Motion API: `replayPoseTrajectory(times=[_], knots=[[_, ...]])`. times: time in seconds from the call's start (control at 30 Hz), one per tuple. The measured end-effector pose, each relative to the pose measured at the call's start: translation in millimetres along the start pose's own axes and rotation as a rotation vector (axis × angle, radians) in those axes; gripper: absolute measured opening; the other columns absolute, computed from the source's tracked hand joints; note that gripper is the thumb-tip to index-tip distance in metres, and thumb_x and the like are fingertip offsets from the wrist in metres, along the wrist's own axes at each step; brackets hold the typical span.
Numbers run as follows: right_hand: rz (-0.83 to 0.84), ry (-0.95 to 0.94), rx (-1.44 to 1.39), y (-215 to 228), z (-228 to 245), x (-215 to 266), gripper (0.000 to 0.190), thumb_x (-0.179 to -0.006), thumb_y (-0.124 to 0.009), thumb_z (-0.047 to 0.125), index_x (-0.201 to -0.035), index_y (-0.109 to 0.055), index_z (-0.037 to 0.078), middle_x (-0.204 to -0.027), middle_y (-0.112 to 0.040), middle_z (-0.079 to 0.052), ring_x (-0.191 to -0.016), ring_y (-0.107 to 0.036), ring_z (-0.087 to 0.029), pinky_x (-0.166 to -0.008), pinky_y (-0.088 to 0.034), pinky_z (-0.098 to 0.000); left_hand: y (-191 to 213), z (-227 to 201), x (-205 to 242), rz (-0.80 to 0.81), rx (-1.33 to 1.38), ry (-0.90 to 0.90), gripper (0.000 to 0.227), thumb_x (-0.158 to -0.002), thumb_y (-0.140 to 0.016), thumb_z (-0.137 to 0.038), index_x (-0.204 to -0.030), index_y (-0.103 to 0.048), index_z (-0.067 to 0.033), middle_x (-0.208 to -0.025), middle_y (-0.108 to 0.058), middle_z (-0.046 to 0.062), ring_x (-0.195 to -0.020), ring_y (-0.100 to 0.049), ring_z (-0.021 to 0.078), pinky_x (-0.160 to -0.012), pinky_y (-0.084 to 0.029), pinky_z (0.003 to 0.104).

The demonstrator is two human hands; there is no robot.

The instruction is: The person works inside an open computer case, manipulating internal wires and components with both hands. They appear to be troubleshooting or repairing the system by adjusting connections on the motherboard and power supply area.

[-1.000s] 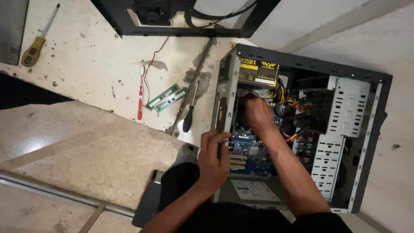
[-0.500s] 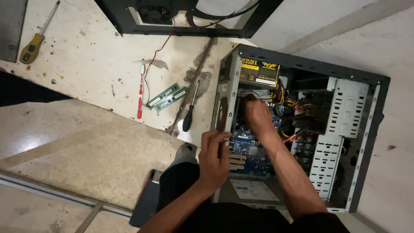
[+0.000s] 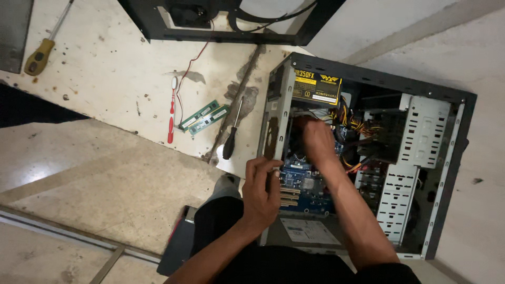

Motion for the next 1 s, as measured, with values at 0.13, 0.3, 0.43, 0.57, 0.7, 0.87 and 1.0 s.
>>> replayPoseTrajectory(times=[0.13, 0.3, 0.43, 0.57, 0.7, 0.87, 1.0], knots=[[0.016, 0.012, -0.095, -0.3, 13.3, 10.8, 0.023, -0.076, -0.077, 0.016, -0.093, -0.082, 0.001, -0.078, -0.075, -0.025, -0.080, -0.075, -0.051, -0.066, -0.061, -0.0620, 0.6, 2.1, -0.2, 0.000, 0.042, 0.003, 0.023, -0.110, -0.043, -0.016, -0.120, -0.064, -0.0176, -0.113, -0.050, 0.008, -0.068, -0.063, 0.0401, -0.054, -0.062, 0.055], [-0.064, 0.038, -0.233, 19.2, 35.8, 20.1, 0.027, -0.077, -0.075, 0.013, -0.104, -0.080, 0.010, -0.094, -0.077, -0.021, -0.093, -0.073, -0.051, -0.083, -0.060, -0.0671, 5.0, -5.4, -1.3, -0.002, 0.004, -0.039, 0.022, -0.109, -0.045, -0.012, -0.121, -0.062, -0.0168, -0.113, -0.050, 0.008, -0.064, -0.061, 0.0385, -0.049, -0.060, 0.053], [-0.194, 0.134, -0.209, 21.1, 37.6, 29.8, 0.030, -0.073, -0.076, 0.009, -0.102, -0.080, 0.014, -0.095, -0.076, -0.014, -0.095, -0.074, -0.044, -0.082, -0.064, -0.0564, 1.9, 2.6, 1.6, 0.006, 0.020, -0.020, 0.021, -0.110, -0.044, -0.016, -0.121, -0.062, -0.0160, -0.115, -0.050, 0.010, -0.068, -0.063, 0.0408, -0.050, -0.062, 0.053], [-0.181, 0.069, -0.294, 35.1, 40.2, 33.4, 0.031, -0.082, -0.076, 0.011, -0.113, -0.074, 0.013, -0.104, -0.074, -0.016, -0.102, -0.071, -0.045, -0.091, -0.060, -0.0604, 2.5, -0.8, 0.0, 0.008, 0.023, -0.036, 0.022, -0.110, -0.043, -0.014, -0.121, -0.062, -0.0153, -0.115, -0.049, 0.009, -0.065, -0.062, 0.0387, -0.048, -0.060, 0.052], [-0.181, 0.077, -0.276, 33.4, 35.2, 31.7, 0.037, -0.075, -0.079, 0.001, -0.110, -0.071, 0.010, -0.099, -0.072, -0.018, -0.102, -0.071, -0.047, -0.090, -0.059, -0.0624, 6.0, -5.1, -2.2, 0.012, 0.029, -0.023, 0.020, -0.109, -0.044, -0.014, -0.121, -0.061, -0.0150, -0.114, -0.049, 0.009, -0.064, -0.062, 0.0367, -0.049, -0.061, 0.050], [-0.315, 0.142, -0.096, 9.1, 27.5, 19.2, 0.026, -0.077, -0.074, 0.006, -0.100, -0.074, 0.017, -0.087, -0.070, -0.010, -0.083, -0.074, -0.039, -0.075, -0.062, -0.0540, 3.3, 1.3, -0.8, -0.007, 0.023, -0.021, 0.021, -0.109, -0.046, -0.016, -0.120, -0.063, -0.0162, -0.113, -0.050, 0.007, -0.064, -0.062, 0.0343, -0.051, -0.060, 0.050], [-0.280, 0.087, -0.110, 10.5, 50.0, 44.8, 0.034, -0.085, -0.069, 0.005, -0.117, -0.071, 0.012, -0.094, -0.071, -0.014, -0.083, -0.076, -0.044, -0.074, -0.063, -0.0575, 3.1, 1.9, -1.2, -0.009, 0.005, -0.018, 0.021, -0.109, -0.045, -0.015, -0.120, -0.062, -0.0164, -0.112, -0.050, 0.008, -0.066, -0.062, 0.0372, -0.047, -0.057, 0.047]])
Point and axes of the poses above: each hand's wrist, its own x-axis away from the middle knuckle, its own y-axis out of the back of the hand, z = x × y, the point moved 10 cm from there along -x, towards the middle knuckle
